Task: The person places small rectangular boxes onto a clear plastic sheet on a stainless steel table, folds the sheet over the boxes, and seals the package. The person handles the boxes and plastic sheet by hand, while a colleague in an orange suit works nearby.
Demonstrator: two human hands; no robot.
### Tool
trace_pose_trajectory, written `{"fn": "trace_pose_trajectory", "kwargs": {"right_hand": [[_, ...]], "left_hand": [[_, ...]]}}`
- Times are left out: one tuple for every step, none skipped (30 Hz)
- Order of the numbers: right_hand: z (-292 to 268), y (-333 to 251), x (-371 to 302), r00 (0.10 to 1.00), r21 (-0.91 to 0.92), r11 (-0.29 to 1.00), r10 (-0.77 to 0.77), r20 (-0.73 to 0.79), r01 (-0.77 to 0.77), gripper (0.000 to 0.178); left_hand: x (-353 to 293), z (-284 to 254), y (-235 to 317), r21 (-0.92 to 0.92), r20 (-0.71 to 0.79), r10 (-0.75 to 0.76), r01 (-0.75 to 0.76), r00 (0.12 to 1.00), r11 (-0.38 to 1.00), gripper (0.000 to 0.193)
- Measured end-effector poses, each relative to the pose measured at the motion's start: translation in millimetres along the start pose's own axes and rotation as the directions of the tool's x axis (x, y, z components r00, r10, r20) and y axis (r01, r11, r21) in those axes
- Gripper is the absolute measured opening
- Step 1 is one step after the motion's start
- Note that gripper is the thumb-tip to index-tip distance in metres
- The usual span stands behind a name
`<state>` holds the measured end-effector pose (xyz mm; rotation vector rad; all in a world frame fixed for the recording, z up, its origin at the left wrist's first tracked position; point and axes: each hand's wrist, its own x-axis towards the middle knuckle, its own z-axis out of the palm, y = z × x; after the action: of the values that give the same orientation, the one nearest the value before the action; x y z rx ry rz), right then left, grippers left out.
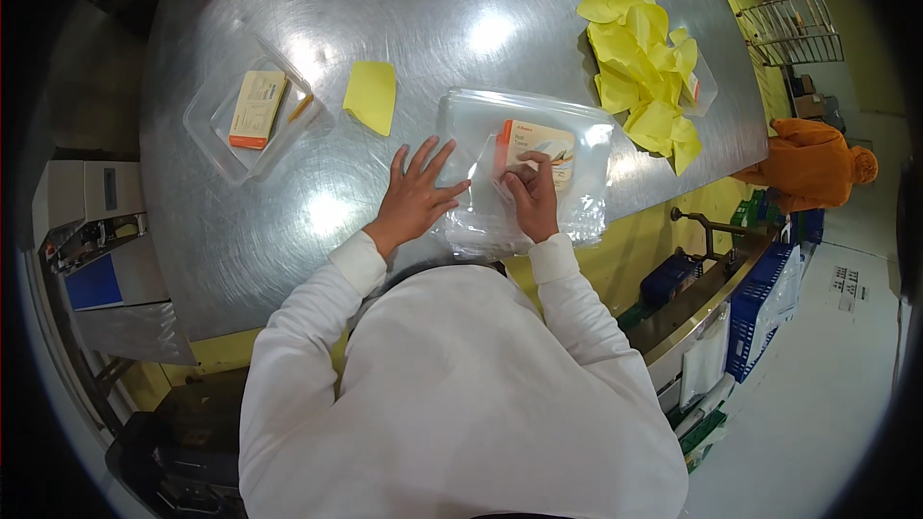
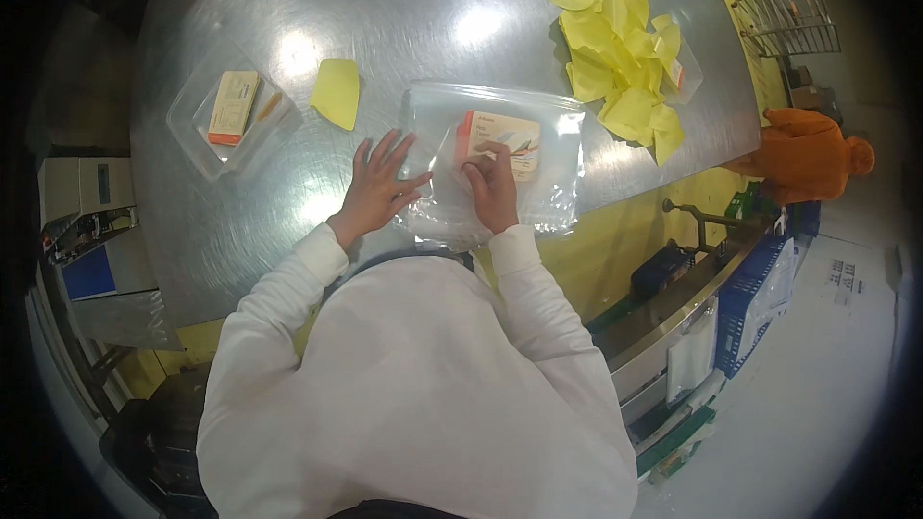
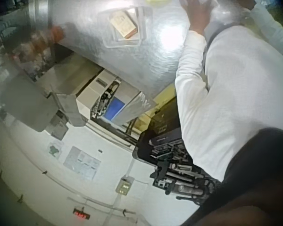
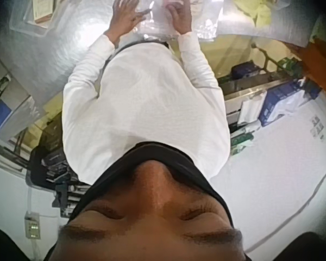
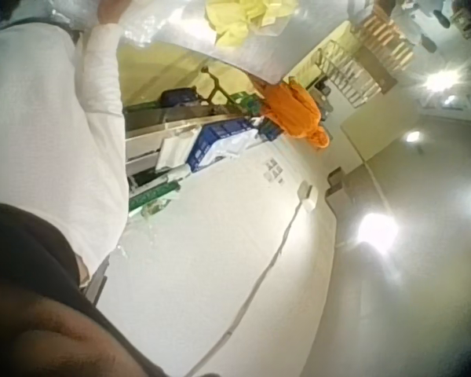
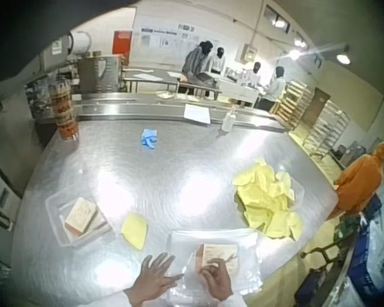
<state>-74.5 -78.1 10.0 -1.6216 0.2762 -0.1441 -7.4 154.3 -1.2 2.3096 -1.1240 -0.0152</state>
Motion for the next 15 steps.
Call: {"fn": "trace_pose_trajectory", "kwargs": {"right_hand": [[2.0,1.6,-0.8,1.000,0.027,0.999,-0.023,-0.021,0.023,0.019],[3.7,3.3,-1.9,0.998,0.053,0.997,-0.045,-0.044,0.047,0.022],[3.1,8.1,-1.3,0.997,0.024,0.998,-0.051,-0.053,0.052,0.024],[1.7,15.7,-1.1,0.996,-0.005,0.998,-0.057,-0.062,0.057,0.025],[0.5,21.8,-1.0,0.995,-0.035,0.998,-0.064,-0.073,0.061,0.027],[-1.6,25.5,-0.1,0.996,-0.079,0.995,-0.067,-0.051,0.063,0.030],[-4.5,28.8,0.6,0.997,-0.123,0.990,-0.069,-0.029,0.065,0.033],[-7.3,32.2,1.2,0.997,-0.167,0.984,-0.070,-0.008,0.068,0.036],[-5.2,27.1,1.3,0.996,-0.141,0.987,-0.082,-0.021,0.078,0.035],[-1.0,15.4,-0.9,0.995,-0.116,0.989,-0.092,-0.037,0.088,0.034],[2.6,8.4,-2.0,0.993,-0.090,0.991,-0.102,-0.053,0.097,0.033],[4.3,7.1,-2.2,0.990,-0.065,0.992,-0.114,-0.088,0.109,0.030],[6.0,6.3,-2.2,0.985,-0.040,0.992,-0.125,-0.123,0.121,0.026],[6.5,5.5,-2.1,0.978,-0.015,0.991,-0.134,-0.157,0.134,0.023],[0.4,8.3,-1.6,0.986,-0.110,0.987,-0.130,-0.102,0.118,0.018]], "left_hand": [[1.5,0.9,-0.5,-0.009,-0.011,0.010,-0.010,1.000,1.000,0.036],[3.5,3.1,-1.3,-0.017,-0.021,0.020,-0.020,1.000,1.000,0.035],[7.1,4.7,-2.4,-0.024,-0.035,0.033,-0.034,0.999,0.999,0.034],[9.3,6.1,-3.3,-0.028,-0.050,0.042,-0.043,0.998,0.999,0.027],[11.1,7.5,-4.1,-0.031,-0.064,0.051,-0.054,0.997,0.998,0.021],[13.4,8.4,-5.0,-0.036,-0.080,0.060,-0.063,0.995,0.997,0.017],[16.0,8.9,-6.5,-0.044,-0.080,0.081,-0.084,0.994,0.995,0.016],[18.7,9.4,-8.3,-0.053,-0.080,0.102,-0.106,0.992,0.993,0.015],[20.5,10.4,-10.6,-0.060,-0.080,0.118,-0.123,0.990,0.991,0.013],[23.2,10.7,-11.6,-0.049,-0.063,0.132,-0.135,0.989,0.990,0.013],[26.0,11.3,-12.3,-0.039,-0.045,0.145,-0.147,0.988,0.988,0.014],[28.0,11.7,-11.9,-0.031,-0.027,0.162,-0.163,0.986,0.986,0.014],[28.4,11.9,-11.2,-0.092,-0.028,0.161,-0.163,0.987,0.982,0.015],[28.7,11.9,-10.5,-0.153,-0.029,0.160,-0.162,0.987,0.975,0.016],[31.0,10.5,-8.9,-0.214,-0.029,0.162,-0.165,0.986,0.963,0.018]]}}
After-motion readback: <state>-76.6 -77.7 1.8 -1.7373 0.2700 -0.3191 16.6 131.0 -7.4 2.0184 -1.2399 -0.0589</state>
